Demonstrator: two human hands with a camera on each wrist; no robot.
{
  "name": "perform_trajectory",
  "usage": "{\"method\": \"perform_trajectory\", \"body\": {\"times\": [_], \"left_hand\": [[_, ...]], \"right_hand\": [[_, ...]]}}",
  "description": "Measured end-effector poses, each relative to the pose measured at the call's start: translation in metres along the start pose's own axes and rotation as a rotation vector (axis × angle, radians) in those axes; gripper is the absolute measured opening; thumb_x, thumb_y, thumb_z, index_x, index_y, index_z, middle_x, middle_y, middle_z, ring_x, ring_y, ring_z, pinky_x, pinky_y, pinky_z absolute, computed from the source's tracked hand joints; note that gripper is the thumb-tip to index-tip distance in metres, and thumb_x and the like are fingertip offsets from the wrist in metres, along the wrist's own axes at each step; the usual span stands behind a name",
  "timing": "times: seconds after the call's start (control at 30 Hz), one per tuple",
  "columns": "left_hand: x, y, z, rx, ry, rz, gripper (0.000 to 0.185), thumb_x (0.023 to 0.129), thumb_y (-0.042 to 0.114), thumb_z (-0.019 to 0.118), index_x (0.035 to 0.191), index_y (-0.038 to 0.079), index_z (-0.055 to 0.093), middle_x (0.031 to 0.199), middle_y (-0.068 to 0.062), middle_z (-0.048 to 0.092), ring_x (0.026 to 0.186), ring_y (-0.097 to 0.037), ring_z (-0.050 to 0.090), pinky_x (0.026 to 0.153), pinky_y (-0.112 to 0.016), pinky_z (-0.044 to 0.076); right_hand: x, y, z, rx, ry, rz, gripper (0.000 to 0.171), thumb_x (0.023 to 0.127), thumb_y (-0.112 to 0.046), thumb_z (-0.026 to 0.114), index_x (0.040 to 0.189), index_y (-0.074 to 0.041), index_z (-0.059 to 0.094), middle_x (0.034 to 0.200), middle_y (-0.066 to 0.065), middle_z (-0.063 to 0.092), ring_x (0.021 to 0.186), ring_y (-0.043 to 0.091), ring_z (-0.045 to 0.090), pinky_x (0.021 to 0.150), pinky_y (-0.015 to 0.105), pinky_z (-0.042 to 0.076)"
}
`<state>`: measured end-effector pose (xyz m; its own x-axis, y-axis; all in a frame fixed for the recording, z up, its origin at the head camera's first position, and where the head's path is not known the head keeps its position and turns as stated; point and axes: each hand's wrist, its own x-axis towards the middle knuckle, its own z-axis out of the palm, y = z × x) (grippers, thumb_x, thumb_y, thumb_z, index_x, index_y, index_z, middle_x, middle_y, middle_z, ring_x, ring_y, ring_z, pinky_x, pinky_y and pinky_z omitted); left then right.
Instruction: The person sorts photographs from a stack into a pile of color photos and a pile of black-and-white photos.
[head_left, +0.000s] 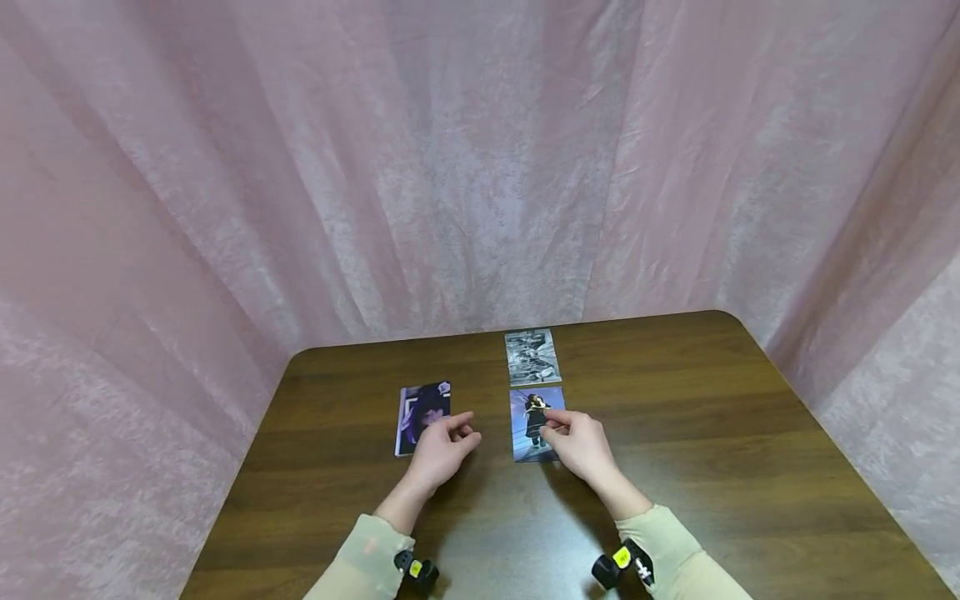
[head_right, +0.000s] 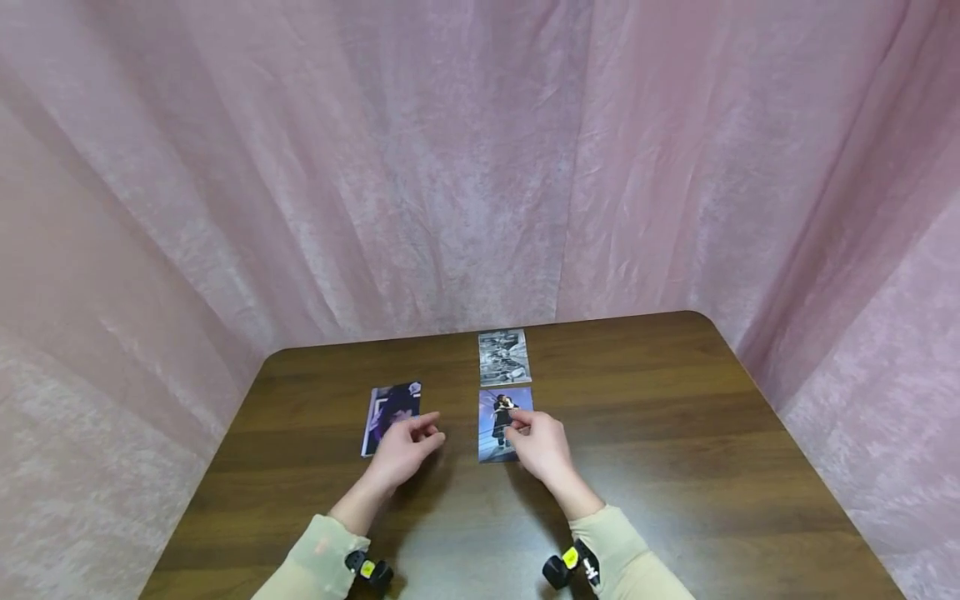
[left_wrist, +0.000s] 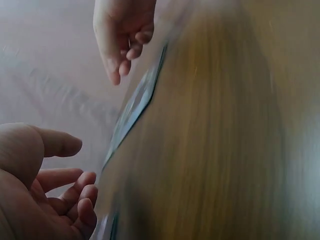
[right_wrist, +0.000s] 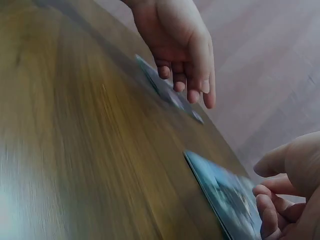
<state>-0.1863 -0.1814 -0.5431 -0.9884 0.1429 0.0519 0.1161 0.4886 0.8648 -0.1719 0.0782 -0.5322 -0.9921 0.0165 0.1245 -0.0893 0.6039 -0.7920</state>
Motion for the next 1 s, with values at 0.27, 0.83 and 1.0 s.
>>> {"method": "perform_trajectory", "body": {"times": [0.27,0.83,1.0], "left_hand": [[0.0,-0.032,-0.049,0.072,0.153,-0.071,0.044,0.095,0.011,0.077,0.135,-0.007,0.07,0.098,-0.006,0.068,0.083,-0.015,0.057,0.074,-0.029,0.045],[0.002,-0.064,-0.065,0.139,0.196,-0.169,0.049,0.094,0.013,0.079,0.136,-0.011,0.067,0.103,-0.015,0.07,0.1,-0.03,0.066,0.092,-0.048,0.051],[0.0,-0.065,-0.063,0.163,0.231,-0.166,0.049,0.092,0.014,0.081,0.135,-0.006,0.07,0.1,-0.014,0.068,0.101,-0.033,0.063,0.093,-0.047,0.049]], "right_hand": [[0.005,-0.033,0.043,0.046,-0.099,-0.114,0.033,0.09,-0.01,0.078,0.121,0.002,0.079,0.094,0.0,0.077,0.082,0.013,0.071,0.076,0.031,0.055],[0.022,-0.058,0.114,-0.022,-0.164,-0.125,0.051,0.087,-0.014,0.078,0.133,0.007,0.071,0.108,0.015,0.074,0.103,0.032,0.069,0.094,0.046,0.054],[0.019,-0.059,0.12,-0.098,-0.142,-0.135,0.05,0.087,-0.015,0.078,0.132,0.006,0.072,0.104,0.013,0.07,0.105,0.034,0.066,0.094,0.046,0.053]]}}
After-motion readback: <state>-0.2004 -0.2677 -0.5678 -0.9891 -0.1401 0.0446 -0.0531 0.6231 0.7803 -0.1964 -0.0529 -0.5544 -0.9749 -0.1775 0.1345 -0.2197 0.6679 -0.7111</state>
